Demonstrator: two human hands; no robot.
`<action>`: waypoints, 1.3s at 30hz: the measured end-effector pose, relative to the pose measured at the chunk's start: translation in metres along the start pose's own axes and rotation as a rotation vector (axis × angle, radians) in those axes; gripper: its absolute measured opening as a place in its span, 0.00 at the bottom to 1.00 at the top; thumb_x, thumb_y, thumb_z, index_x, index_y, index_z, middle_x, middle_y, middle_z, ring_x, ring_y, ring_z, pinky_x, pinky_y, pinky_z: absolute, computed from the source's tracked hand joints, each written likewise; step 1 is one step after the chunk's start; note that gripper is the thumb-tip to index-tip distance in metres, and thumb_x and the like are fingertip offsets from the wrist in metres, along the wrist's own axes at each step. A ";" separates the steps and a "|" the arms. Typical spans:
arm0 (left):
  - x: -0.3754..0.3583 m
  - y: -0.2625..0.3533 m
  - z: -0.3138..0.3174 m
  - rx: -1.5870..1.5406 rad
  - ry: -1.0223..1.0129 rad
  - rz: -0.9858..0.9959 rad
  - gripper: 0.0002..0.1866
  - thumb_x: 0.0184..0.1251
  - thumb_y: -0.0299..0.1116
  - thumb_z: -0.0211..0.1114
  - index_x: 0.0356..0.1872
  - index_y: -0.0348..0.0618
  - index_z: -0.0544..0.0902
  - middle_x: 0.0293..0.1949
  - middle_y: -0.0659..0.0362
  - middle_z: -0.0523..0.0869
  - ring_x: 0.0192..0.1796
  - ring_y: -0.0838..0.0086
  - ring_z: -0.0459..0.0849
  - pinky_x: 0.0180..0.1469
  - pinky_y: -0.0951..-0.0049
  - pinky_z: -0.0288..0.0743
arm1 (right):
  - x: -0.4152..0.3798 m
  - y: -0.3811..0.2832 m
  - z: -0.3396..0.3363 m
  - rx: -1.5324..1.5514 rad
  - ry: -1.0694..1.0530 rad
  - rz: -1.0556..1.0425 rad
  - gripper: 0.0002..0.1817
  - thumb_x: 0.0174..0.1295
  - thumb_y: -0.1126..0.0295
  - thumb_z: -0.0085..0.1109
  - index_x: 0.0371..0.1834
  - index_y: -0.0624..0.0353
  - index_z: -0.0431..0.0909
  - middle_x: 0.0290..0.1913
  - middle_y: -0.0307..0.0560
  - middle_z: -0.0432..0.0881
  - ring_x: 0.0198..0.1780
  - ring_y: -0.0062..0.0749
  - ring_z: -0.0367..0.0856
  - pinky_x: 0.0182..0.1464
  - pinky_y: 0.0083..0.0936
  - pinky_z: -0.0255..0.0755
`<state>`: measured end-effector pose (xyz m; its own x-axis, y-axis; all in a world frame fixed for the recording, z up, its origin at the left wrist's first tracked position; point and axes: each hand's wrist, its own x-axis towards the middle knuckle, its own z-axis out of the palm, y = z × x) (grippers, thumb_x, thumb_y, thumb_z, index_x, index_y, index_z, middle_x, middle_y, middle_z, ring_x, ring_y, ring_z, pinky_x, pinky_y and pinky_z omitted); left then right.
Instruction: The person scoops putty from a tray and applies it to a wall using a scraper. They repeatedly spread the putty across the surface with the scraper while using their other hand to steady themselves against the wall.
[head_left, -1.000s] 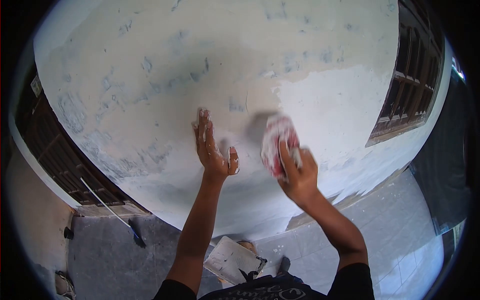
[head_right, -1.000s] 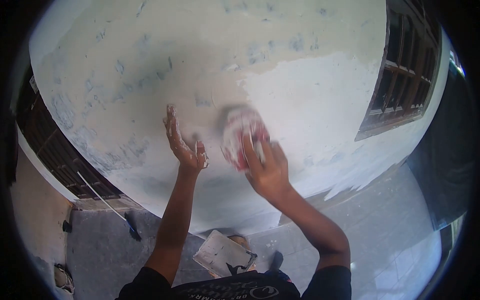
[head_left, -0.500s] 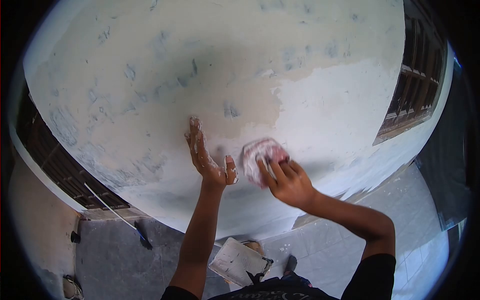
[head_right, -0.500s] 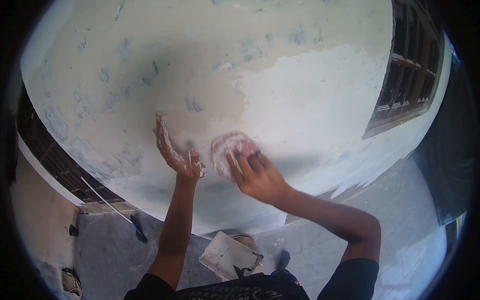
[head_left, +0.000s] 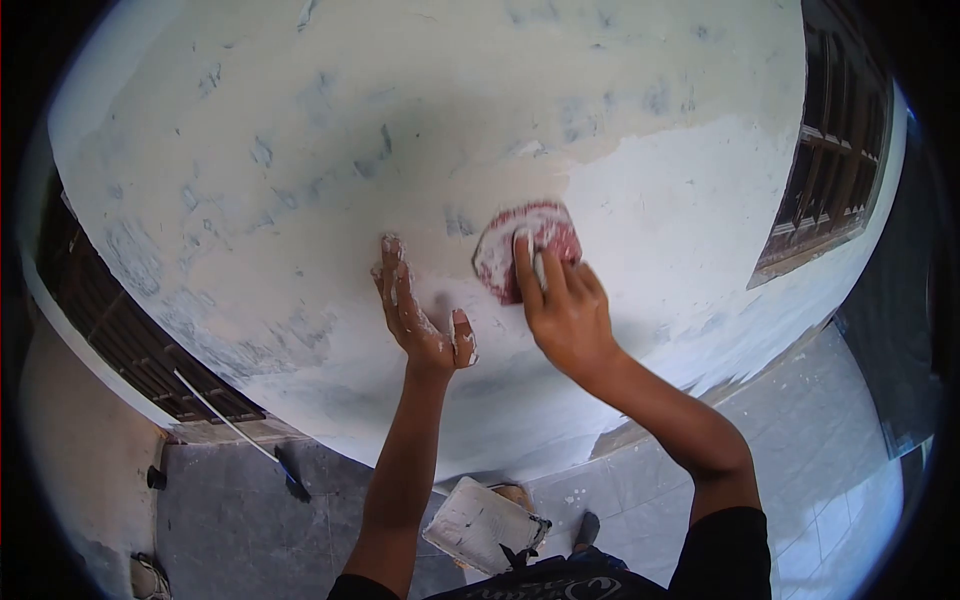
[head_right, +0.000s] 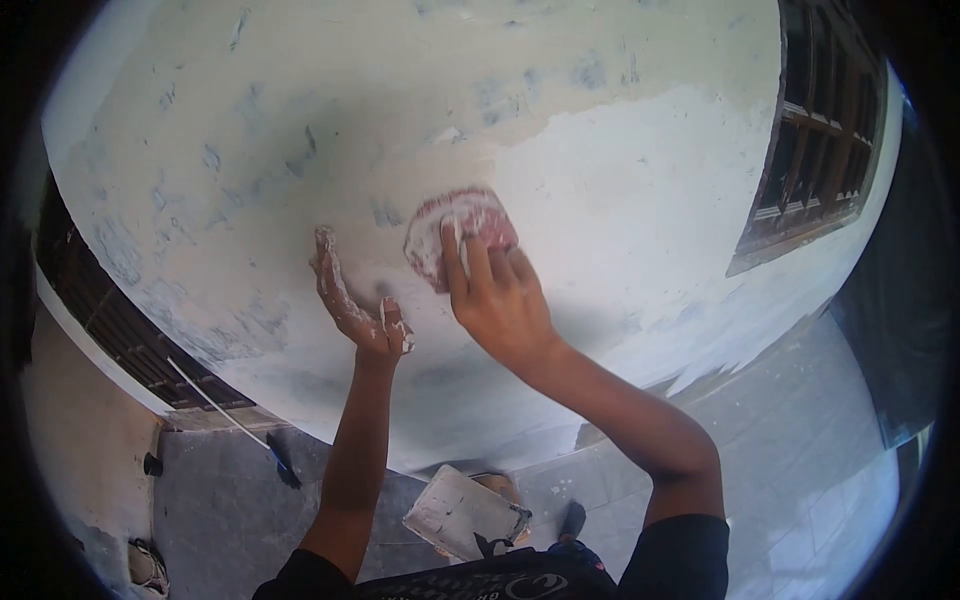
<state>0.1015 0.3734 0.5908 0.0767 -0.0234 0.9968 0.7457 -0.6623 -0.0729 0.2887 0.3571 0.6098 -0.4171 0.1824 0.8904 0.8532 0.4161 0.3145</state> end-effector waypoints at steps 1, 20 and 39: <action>0.000 0.000 0.000 -0.003 0.001 0.016 0.39 0.62 0.45 0.54 0.71 0.33 0.55 0.70 0.39 0.63 0.73 0.46 0.59 0.73 0.45 0.42 | -0.010 -0.007 0.001 0.027 -0.033 -0.001 0.28 0.47 0.76 0.56 0.57 0.73 0.74 0.40 0.51 0.75 0.28 0.30 0.75 0.35 0.27 0.74; -0.001 0.000 0.000 -0.038 -0.023 -0.001 0.39 0.63 0.45 0.52 0.72 0.37 0.54 0.71 0.40 0.61 0.74 0.45 0.58 0.73 0.42 0.39 | -0.022 -0.016 0.002 0.105 -0.038 0.125 0.31 0.49 0.77 0.56 0.61 0.73 0.69 0.42 0.56 0.76 0.32 0.38 0.79 0.38 0.31 0.75; 0.002 0.000 0.000 -0.047 -0.026 0.002 0.37 0.65 0.47 0.51 0.71 0.36 0.56 0.71 0.40 0.61 0.73 0.45 0.59 0.73 0.41 0.40 | -0.021 -0.022 -0.002 -0.024 -0.061 -0.043 0.30 0.48 0.74 0.57 0.59 0.70 0.72 0.41 0.51 0.76 0.31 0.32 0.77 0.38 0.29 0.76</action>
<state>0.1019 0.3729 0.5928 0.0954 -0.0056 0.9954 0.7136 -0.6968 -0.0723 0.2797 0.3422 0.5851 -0.4713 0.2195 0.8542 0.8411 0.4032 0.3605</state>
